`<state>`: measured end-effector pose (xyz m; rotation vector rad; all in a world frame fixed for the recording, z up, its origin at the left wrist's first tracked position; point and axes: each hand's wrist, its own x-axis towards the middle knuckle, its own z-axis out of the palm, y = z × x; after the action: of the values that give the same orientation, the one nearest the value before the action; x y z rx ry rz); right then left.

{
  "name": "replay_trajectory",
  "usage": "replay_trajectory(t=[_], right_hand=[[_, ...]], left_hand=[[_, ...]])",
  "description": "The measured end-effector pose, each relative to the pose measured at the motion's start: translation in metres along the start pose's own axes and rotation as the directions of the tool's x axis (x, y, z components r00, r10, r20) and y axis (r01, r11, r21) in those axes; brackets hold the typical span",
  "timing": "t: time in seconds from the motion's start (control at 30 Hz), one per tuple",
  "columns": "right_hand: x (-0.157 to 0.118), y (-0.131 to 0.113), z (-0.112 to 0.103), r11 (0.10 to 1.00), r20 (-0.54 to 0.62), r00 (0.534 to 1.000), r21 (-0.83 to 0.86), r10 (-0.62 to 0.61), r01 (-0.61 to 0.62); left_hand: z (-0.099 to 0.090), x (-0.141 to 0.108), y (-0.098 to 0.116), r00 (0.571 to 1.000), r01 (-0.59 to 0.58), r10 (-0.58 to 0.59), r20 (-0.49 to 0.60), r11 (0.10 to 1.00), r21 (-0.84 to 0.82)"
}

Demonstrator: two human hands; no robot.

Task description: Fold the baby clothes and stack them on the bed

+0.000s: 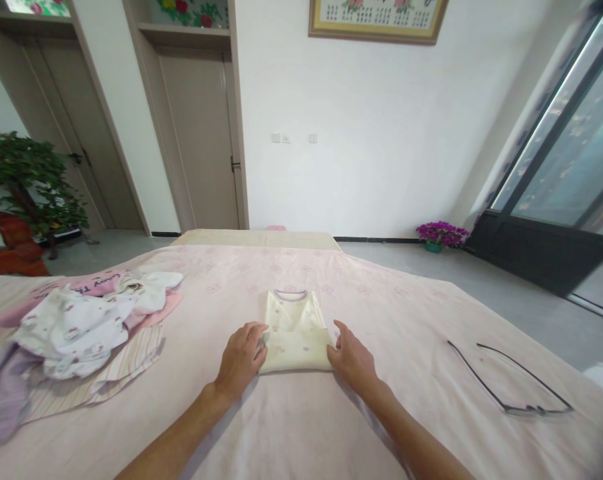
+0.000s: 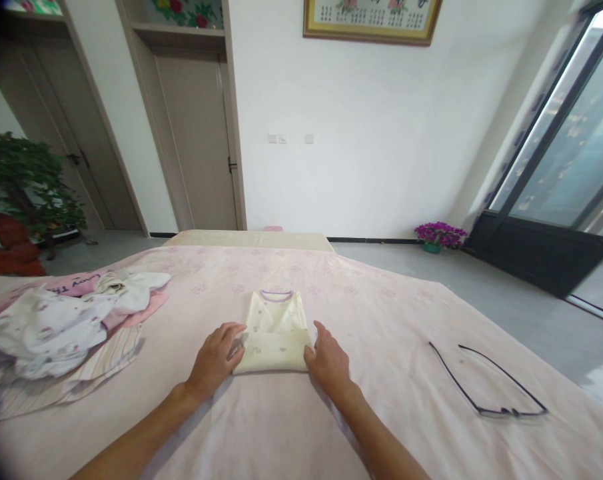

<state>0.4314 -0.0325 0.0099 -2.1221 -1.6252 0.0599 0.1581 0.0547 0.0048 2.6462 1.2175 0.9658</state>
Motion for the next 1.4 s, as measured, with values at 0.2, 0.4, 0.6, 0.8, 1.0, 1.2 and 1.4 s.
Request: replay_trajectory(t=[0.2,0.4,0.6,0.8,1.0,1.2,1.4], right_hand=[[0.001,0.005,-0.018,0.94,0.075,0.937,0.028,-0.341,0.34],[-0.003,0.016,-0.039,0.891,0.257,0.855,0.083,-0.451,0.446],[-0.012,0.013,-0.037,0.865,0.192,0.848,0.002,-0.493,0.502],[-0.008,0.018,-0.032,0.821,0.132,0.81,0.104,-0.571,0.562],[0.007,0.026,-0.014,0.804,0.006,0.838,0.283,-0.546,0.522],[0.027,0.02,0.001,0.777,-0.052,0.917,0.514,-0.396,0.365],[0.085,-0.005,0.026,0.895,-0.025,0.999,0.445,0.033,-0.019]], left_hand=[[-0.004,-0.002,-0.021,0.937,-0.26,0.29,0.196,0.951,-0.167],[-0.017,-0.011,-0.029,0.863,-0.309,0.34,0.373,0.94,-0.143],[-0.005,-0.006,-0.018,0.921,-0.329,0.343,0.183,0.939,-0.103],[-0.006,0.004,-0.016,0.983,-0.12,0.142,0.113,0.976,-0.181],[-0.013,0.003,-0.011,0.972,-0.023,0.099,0.212,0.943,-0.333],[-0.006,0.014,-0.013,0.984,0.13,-0.055,0.168,0.868,-0.479],[0.016,0.074,-0.026,0.919,0.391,-0.357,0.168,0.884,-0.257]])
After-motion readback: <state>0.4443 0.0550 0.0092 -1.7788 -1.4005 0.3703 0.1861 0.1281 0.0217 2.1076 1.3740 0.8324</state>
